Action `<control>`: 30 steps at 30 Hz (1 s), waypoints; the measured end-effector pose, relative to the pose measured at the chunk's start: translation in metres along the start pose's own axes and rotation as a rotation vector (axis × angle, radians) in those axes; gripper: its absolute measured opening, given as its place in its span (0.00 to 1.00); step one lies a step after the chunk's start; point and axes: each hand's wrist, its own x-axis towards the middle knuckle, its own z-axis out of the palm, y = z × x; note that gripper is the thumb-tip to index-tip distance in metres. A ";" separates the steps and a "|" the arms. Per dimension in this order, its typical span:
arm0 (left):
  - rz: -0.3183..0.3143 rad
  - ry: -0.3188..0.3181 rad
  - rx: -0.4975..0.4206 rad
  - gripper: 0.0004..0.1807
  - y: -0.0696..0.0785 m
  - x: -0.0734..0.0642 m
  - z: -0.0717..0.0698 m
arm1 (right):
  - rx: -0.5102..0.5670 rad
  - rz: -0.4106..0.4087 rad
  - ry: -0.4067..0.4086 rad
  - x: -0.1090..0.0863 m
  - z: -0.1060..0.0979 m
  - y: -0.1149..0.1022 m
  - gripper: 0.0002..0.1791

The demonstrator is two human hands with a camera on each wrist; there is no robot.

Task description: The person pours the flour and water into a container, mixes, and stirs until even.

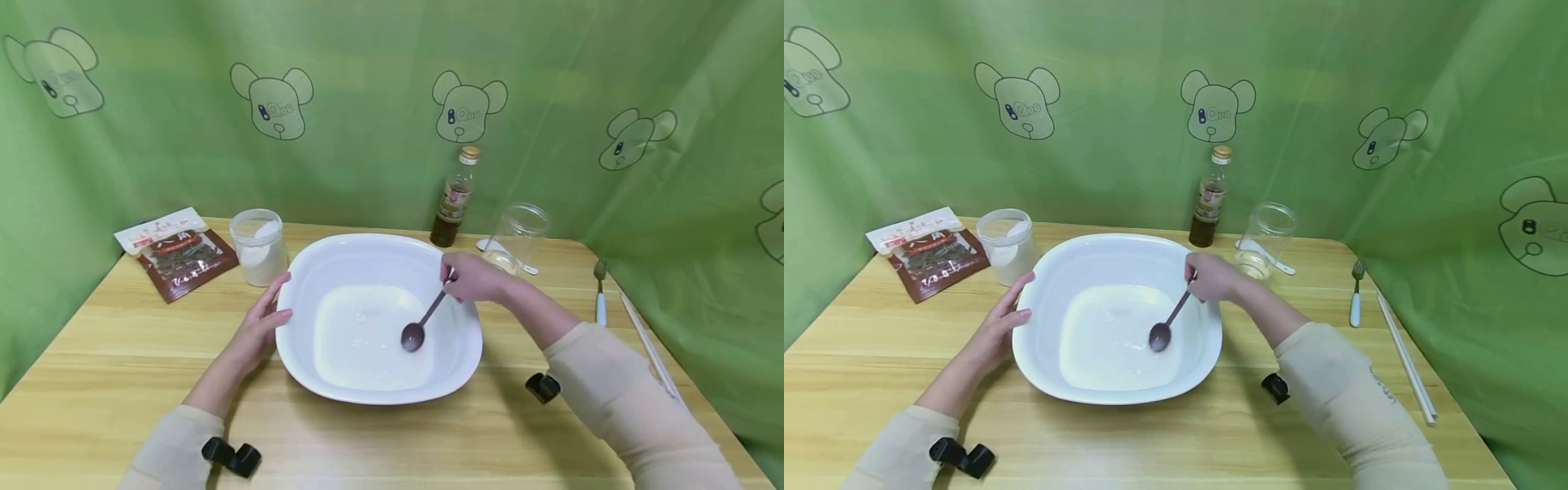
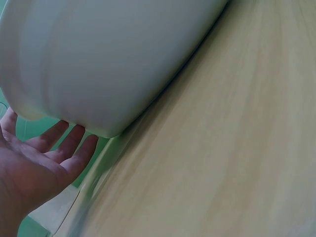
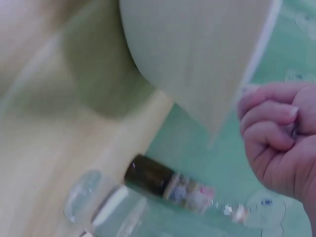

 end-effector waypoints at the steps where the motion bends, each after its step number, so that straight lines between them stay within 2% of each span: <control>1: 0.002 0.000 -0.001 0.36 0.000 0.000 0.000 | -0.042 -0.008 0.042 0.001 -0.004 0.003 0.04; 4: 0.004 -0.004 -0.006 0.36 -0.001 0.000 0.000 | -0.127 -0.029 0.186 0.007 -0.007 0.009 0.05; 7: 0.005 -0.011 -0.009 0.36 -0.002 0.000 0.000 | -0.133 -0.029 0.280 0.018 -0.001 0.013 0.05; 10: 0.005 -0.014 -0.010 0.36 -0.002 0.000 0.001 | -0.099 -0.037 0.319 0.031 0.011 0.009 0.06; 14: 0.007 -0.008 -0.010 0.36 -0.002 0.000 0.000 | -0.042 -0.075 0.331 0.047 0.028 -0.006 0.05; 18: 0.008 -0.003 -0.009 0.36 -0.001 0.000 -0.001 | 0.091 -0.101 0.257 0.057 0.048 -0.026 0.04; 22: 0.008 -0.014 -0.009 0.35 -0.002 0.000 0.000 | 0.280 -0.070 0.160 0.058 0.063 -0.041 0.03; 26: 0.013 -0.008 -0.002 0.35 -0.002 0.000 -0.001 | 0.437 -0.044 0.042 0.048 0.066 -0.045 0.03; 28: 0.013 -0.008 0.002 0.35 -0.001 0.000 -0.001 | 0.468 -0.035 -0.041 0.040 0.063 -0.041 0.03; 30: 0.009 -0.009 0.005 0.35 -0.001 0.000 -0.001 | 0.451 -0.029 -0.109 0.030 0.058 -0.034 0.03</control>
